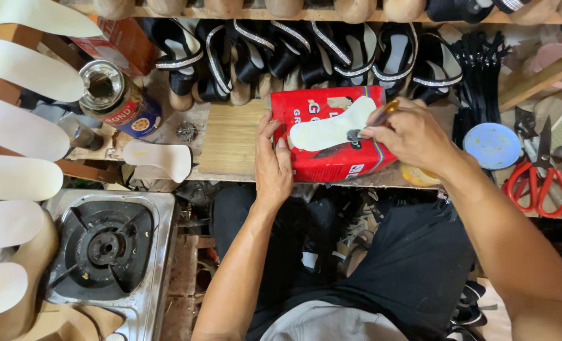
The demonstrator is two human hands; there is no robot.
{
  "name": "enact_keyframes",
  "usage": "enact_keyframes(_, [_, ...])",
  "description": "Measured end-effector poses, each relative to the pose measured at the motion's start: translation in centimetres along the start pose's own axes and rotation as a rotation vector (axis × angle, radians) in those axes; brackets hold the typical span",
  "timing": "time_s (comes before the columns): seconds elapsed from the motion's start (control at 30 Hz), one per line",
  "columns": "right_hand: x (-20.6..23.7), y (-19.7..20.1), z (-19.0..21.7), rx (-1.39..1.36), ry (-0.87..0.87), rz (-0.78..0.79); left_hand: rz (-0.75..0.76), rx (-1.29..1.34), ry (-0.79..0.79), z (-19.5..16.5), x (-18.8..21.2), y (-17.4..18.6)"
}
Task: The person applies yellow glue to white shoe insoles using a brush. They repeatedly dip the brush into a container of glue and spread it evenly across each insole, then place the treated insoles on a nearby rack.
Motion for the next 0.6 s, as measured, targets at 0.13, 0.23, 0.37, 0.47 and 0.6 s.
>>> enact_keyframes(0.13, [0.9,1.4,-0.9,0.065,-0.069,0.040,0.001,-0.008,0.000,-0.1,0.1,0.0])
enact_keyframes(0.23, [1.3,2.4,-0.9,0.303,-0.078,0.053,0.001,-0.006,0.005,-0.2,0.1,0.0])
enact_keyframes(0.37, [1.4,3.2,-0.2,0.207,-0.012,-0.124,0.005,-0.004,0.023,-0.2,0.1,0.0])
enact_keyframes(0.47, [1.1,2.3,-0.4,0.145,-0.042,-0.076,0.005,0.001,0.024,-0.2,0.1,-0.1])
enact_keyframes(0.6, [1.1,3.3,0.2,0.353,-0.018,-0.087,-0.006,-0.006,0.007,-0.2,0.1,0.0])
Point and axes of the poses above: each hand's wrist, its own x-axis away from the middle knuckle, its own y-axis out of the back of the hand, z = x × y, the point moved 7 cm from there along -x, towards the middle knuckle, and after that the axes turned 3 degrees about x, right-handed, at the moved point
